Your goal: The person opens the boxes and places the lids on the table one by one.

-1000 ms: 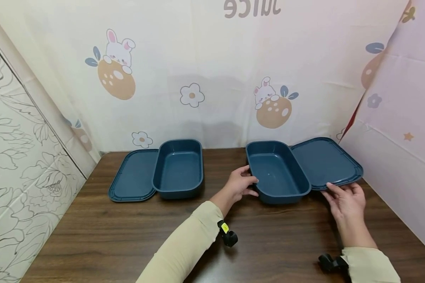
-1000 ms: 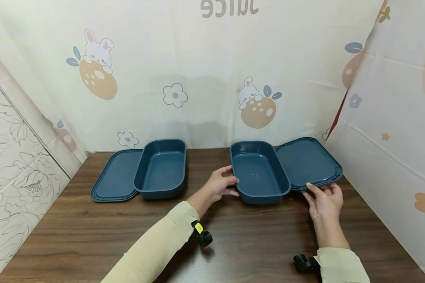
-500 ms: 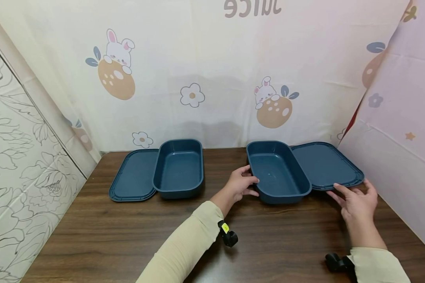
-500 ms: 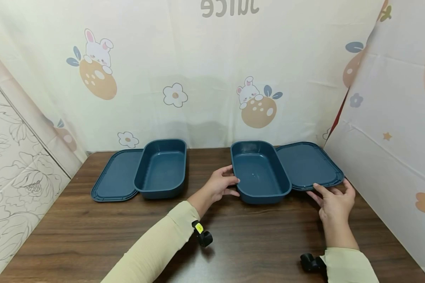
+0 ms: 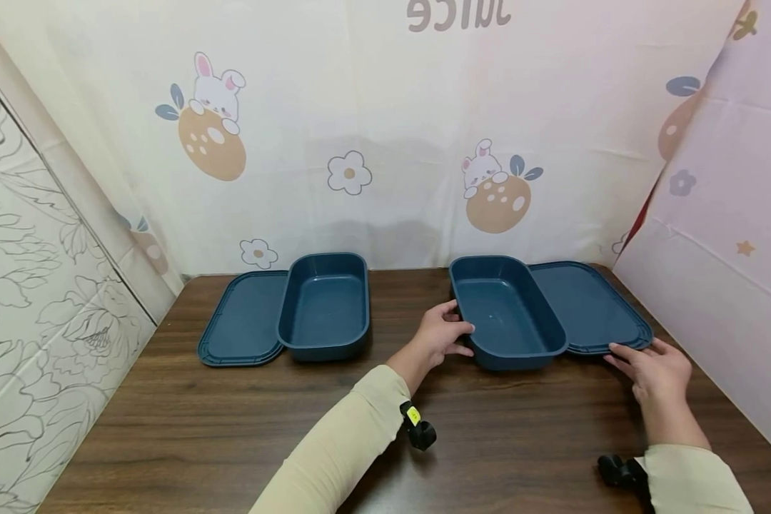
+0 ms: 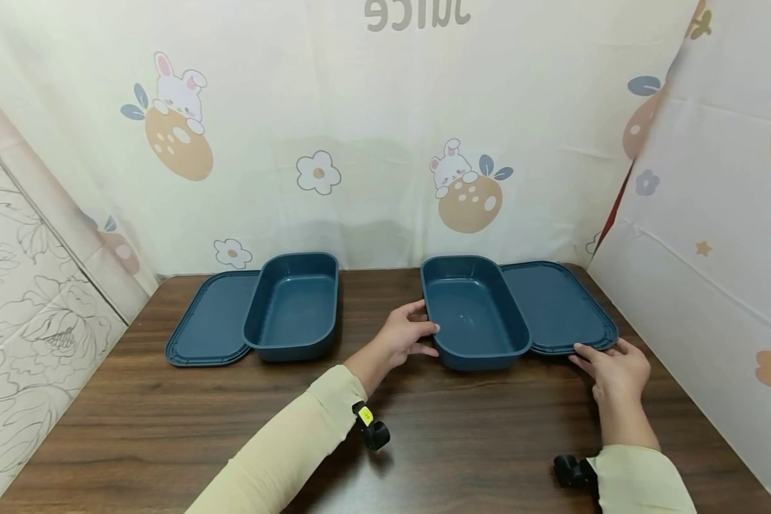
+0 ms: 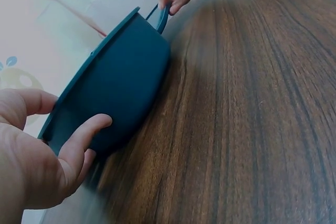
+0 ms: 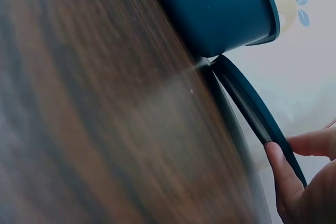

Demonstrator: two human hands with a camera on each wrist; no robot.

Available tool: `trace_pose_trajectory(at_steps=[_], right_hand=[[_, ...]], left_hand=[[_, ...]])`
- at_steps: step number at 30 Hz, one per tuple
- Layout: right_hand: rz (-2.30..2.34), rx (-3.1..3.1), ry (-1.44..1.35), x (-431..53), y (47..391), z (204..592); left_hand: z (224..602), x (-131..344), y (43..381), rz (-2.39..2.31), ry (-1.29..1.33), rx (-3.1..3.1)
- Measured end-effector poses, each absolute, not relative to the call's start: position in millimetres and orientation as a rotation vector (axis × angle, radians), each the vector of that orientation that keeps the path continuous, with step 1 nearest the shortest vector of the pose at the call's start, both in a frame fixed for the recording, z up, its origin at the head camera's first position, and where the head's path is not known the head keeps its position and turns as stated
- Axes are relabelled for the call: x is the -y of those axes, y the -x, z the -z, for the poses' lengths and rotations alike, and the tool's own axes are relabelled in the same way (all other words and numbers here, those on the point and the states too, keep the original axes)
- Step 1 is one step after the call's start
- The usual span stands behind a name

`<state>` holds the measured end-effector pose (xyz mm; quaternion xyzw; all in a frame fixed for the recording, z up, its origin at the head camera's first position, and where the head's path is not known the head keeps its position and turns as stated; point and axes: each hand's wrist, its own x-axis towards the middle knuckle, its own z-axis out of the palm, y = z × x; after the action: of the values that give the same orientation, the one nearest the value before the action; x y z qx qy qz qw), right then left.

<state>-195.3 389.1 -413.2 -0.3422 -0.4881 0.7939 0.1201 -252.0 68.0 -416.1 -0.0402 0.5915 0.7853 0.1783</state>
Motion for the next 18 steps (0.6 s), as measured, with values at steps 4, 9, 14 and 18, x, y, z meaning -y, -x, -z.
trace_pose_trajectory(at_steps=[4, 9, 14, 18], right_hand=[[-2.205, 1.65, 1.068, -389.6, 196.9, 410.1], [-1.87, 2.124, 1.054, -388.1, 194.1, 409.6], [-1.739, 2.31, 0.983, -389.5, 193.4, 411.4], [-1.664, 2.409, 0.978, -391.3, 193.0, 412.3]], left_hand=[[416.2, -69.1, 251.5, -2.225, 0.125, -1.686], [417.3, -71.3, 250.8, -2.226, 0.148, -1.726], [417.8, -73.2, 249.4, -2.237, 0.161, -1.757], [417.9, -73.8, 247.9, -2.248, 0.155, -1.763]])
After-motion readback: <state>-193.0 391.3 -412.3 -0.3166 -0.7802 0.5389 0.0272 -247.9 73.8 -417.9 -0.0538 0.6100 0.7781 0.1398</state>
